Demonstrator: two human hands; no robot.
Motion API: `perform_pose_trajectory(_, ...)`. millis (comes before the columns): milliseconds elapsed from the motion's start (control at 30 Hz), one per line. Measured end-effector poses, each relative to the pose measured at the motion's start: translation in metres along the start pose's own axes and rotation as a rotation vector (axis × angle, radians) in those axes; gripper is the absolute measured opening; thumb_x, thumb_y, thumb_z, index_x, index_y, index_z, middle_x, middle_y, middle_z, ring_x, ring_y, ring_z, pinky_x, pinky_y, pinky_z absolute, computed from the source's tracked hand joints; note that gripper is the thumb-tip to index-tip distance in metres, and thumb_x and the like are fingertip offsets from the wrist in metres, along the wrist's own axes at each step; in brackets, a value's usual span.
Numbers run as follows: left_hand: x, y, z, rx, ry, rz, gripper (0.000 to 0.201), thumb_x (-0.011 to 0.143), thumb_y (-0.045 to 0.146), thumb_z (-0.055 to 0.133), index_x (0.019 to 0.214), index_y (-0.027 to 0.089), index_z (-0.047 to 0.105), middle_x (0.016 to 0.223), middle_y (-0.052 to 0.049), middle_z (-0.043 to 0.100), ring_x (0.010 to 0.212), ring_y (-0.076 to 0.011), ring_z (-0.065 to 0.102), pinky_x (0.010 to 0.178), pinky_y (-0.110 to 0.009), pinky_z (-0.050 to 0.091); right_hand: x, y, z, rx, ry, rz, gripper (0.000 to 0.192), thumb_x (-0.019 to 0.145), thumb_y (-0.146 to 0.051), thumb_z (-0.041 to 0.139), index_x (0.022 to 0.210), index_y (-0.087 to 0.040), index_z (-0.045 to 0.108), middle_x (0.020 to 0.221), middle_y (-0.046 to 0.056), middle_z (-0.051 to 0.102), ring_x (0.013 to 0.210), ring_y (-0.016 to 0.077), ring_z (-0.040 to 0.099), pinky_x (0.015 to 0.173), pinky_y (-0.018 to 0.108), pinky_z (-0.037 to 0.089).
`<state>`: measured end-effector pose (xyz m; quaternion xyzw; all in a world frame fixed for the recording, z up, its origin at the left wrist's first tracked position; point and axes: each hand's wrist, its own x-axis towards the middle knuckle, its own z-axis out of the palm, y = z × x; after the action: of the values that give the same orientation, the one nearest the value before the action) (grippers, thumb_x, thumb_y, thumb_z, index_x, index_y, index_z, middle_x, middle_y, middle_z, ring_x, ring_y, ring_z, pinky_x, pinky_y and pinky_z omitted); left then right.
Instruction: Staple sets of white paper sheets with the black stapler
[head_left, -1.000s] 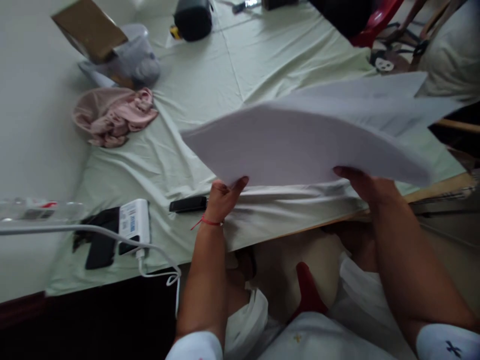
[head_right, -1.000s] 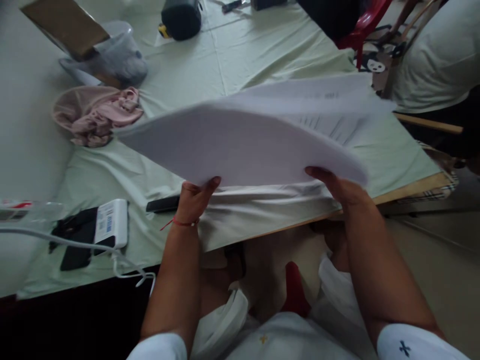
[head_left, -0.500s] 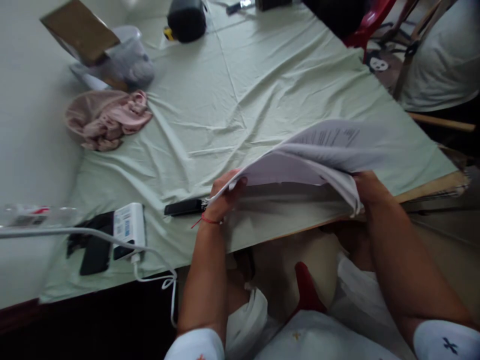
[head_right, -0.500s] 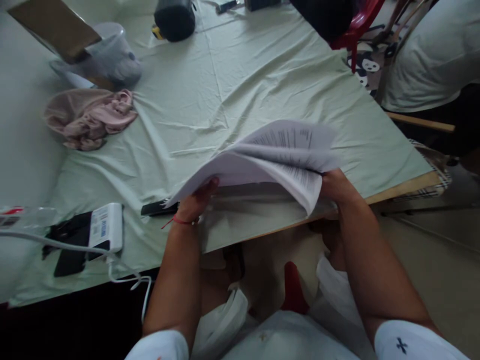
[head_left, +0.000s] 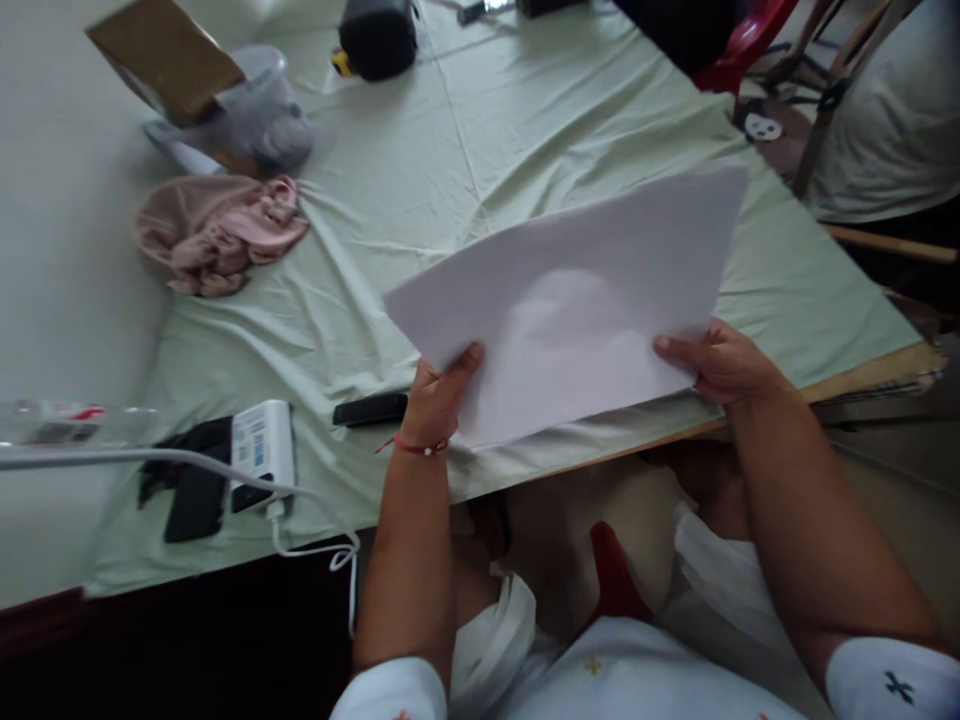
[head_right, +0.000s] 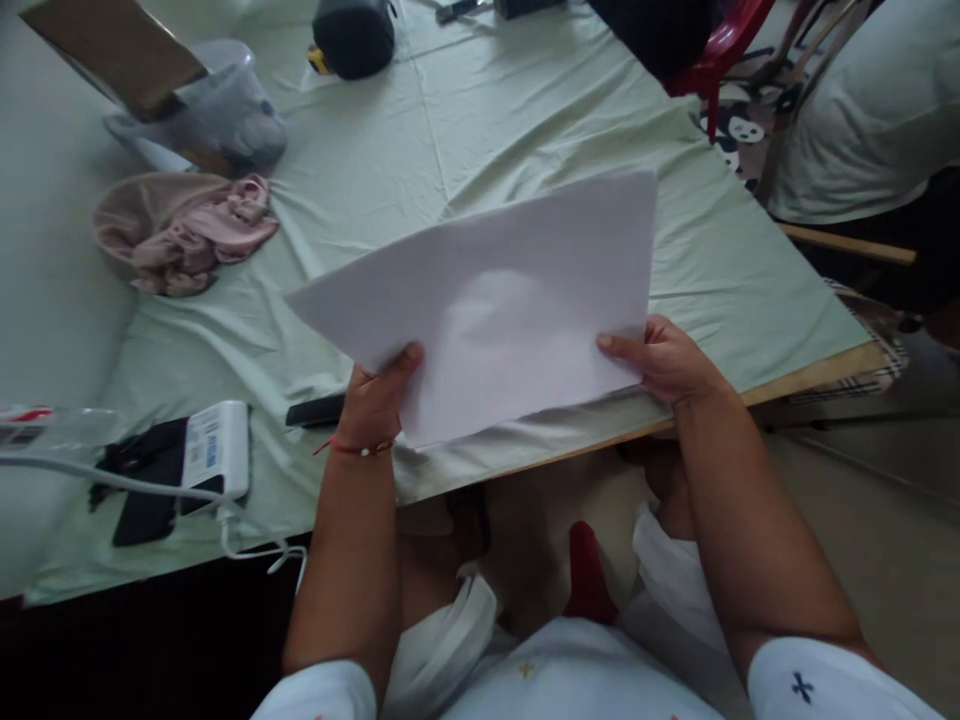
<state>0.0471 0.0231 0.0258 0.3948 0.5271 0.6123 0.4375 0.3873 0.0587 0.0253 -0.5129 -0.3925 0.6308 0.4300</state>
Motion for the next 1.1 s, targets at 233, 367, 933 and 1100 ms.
perform_pose_trajectory(233,-0.001,0.001,0.007,-0.163,-0.015,-0.206,0.054,0.066,0.061,0.096,0.097,0.021,0.077,0.1,-0.009,0.082,0.097,-0.0263,0.079,0.085,-0.037,0.067,0.002,0.004,0.005,0.018,0.158,-0.089,0.033,0.061,-0.041,0.101,0.085,-0.033,0.079,0.098,0.001,0.084,0.099,0.0314,0.079,0.083,0.043,0.068)
perform_pose_trajectory(367,-0.002,0.004,0.005,-0.198,-0.12,-0.243,0.055,0.073,0.06,0.092,0.109,0.023,0.074,0.111,-0.009,0.08,0.092,-0.0222,0.078,0.073,-0.032,0.067,0.006,-0.002,0.005,0.057,0.217,-0.063,0.036,0.057,-0.042,0.102,0.083,-0.033,0.078,0.098,0.002,0.084,0.103,0.0341,0.078,0.08,0.045,0.069)
perform_pose_trajectory(933,-0.007,0.005,0.004,-0.036,-0.125,0.06,0.079,0.058,0.043,0.103,0.131,0.039,0.071,0.097,-0.002,0.068,0.071,-0.016,0.058,0.064,-0.031,0.054,0.016,0.002,0.001,0.068,0.231,0.082,0.04,0.053,-0.037,0.102,0.081,-0.031,0.074,0.075,0.0,0.075,0.063,0.0222,0.069,0.034,0.028,0.049)
perform_pose_trajectory(1100,-0.009,0.007,0.004,-0.035,-0.115,0.082,0.077,0.059,0.05,0.102,0.129,0.038,0.072,0.102,-0.003,0.071,0.074,-0.0166,0.061,0.063,-0.029,0.056,0.013,0.0,0.004,0.06,0.228,0.095,0.04,0.054,-0.038,0.102,0.082,-0.03,0.075,0.079,-0.001,0.075,0.07,0.0219,0.071,0.036,0.025,0.048)
